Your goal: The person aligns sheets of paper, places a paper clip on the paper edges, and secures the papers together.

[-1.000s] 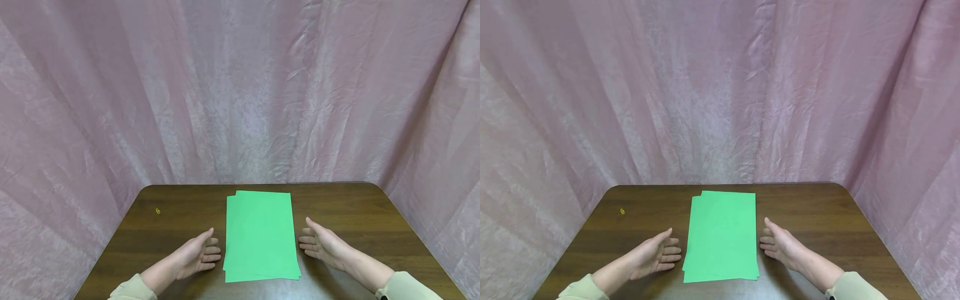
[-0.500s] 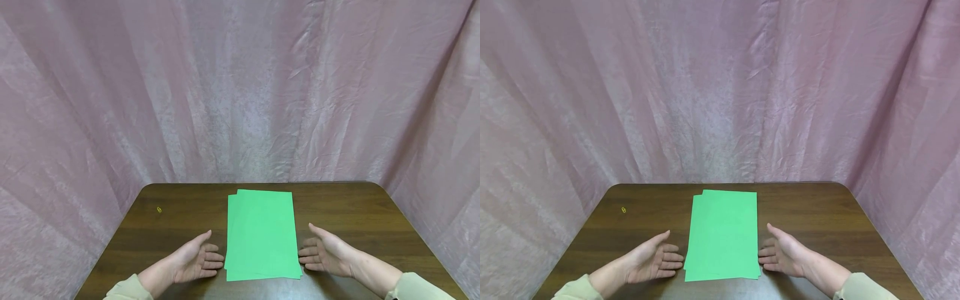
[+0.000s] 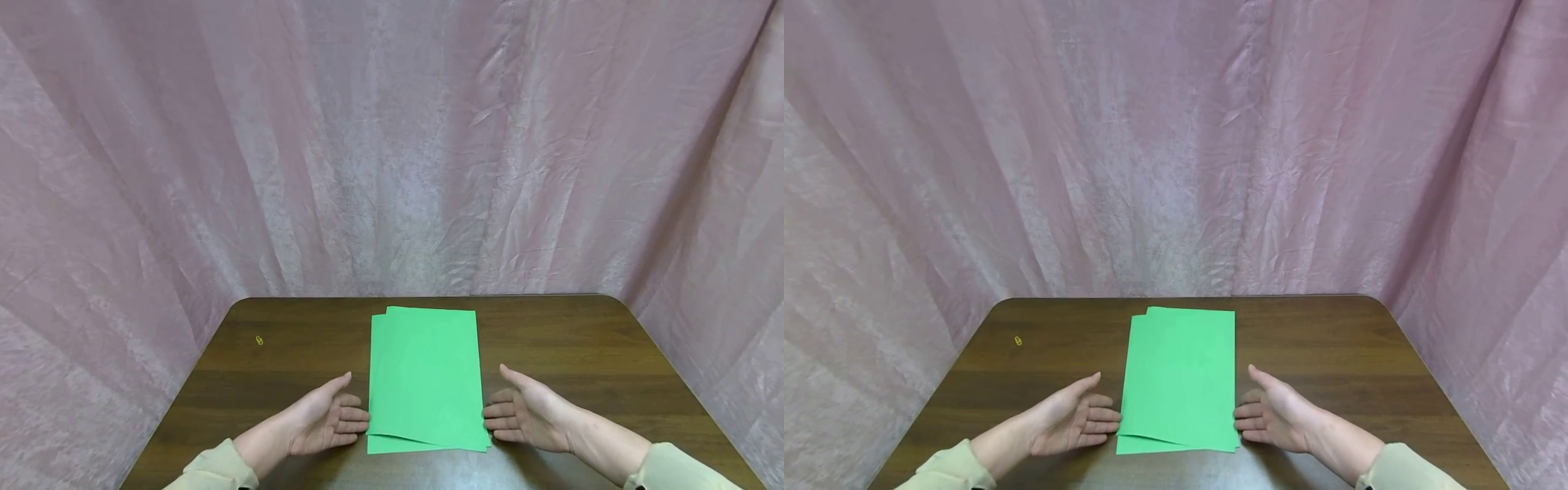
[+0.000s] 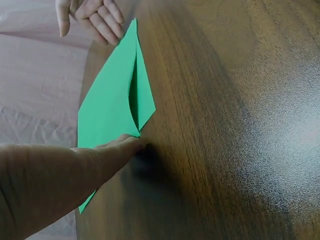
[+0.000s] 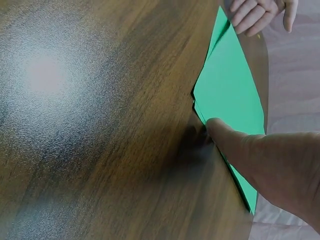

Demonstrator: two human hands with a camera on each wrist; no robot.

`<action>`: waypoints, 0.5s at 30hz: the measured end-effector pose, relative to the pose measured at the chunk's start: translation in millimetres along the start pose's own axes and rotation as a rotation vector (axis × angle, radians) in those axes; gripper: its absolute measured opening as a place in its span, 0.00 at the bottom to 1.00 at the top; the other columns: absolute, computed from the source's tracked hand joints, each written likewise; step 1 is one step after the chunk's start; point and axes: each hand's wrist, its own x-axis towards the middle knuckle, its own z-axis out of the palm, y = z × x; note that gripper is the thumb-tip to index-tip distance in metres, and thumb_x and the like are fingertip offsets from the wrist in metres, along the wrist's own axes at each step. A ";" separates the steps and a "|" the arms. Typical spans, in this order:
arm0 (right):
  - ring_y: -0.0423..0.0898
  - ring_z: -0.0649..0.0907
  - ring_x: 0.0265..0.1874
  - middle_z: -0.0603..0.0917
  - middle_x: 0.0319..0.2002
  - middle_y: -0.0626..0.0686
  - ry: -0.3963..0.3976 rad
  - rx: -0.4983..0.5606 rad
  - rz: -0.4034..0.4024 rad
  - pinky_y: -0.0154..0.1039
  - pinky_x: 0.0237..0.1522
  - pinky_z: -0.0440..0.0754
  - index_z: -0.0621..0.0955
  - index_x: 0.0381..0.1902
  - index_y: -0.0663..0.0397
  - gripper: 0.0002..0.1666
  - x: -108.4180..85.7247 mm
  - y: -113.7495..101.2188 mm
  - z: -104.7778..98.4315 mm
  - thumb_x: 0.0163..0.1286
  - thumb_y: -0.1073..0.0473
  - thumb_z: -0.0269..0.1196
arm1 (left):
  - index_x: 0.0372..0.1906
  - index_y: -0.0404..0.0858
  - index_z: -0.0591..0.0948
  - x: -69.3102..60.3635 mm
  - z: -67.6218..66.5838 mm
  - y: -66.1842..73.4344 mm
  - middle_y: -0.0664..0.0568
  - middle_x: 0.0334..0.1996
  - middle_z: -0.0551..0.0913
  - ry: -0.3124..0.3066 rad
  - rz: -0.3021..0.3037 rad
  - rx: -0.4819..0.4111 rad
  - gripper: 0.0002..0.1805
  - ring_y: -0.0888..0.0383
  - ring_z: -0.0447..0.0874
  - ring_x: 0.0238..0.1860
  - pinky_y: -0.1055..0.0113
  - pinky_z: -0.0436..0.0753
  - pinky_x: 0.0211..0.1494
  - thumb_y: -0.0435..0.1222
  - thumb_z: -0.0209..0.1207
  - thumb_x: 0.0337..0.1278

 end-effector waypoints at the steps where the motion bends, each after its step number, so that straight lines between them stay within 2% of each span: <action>1: 0.76 0.61 0.71 0.54 0.71 0.85 0.001 -0.002 -0.003 0.63 0.70 0.66 0.43 0.72 0.88 0.62 -0.1 0.3 0.1 0.80 0.27 0.37 | 0.74 0.13 0.40 0.3 -0.1 0.0 0.16 0.71 0.56 0.002 0.001 0.002 0.57 0.26 0.56 0.73 0.38 0.59 0.75 0.65 0.37 0.77; 15: 0.75 0.62 0.71 0.55 0.71 0.83 -0.008 0.001 -0.029 0.62 0.69 0.67 0.44 0.72 0.88 0.64 1.6 5.0 3.7 0.79 0.26 0.39 | 0.74 0.13 0.41 4.4 0.6 -2.3 0.18 0.70 0.59 0.015 0.006 0.003 0.55 0.28 0.59 0.73 0.39 0.62 0.74 0.63 0.36 0.78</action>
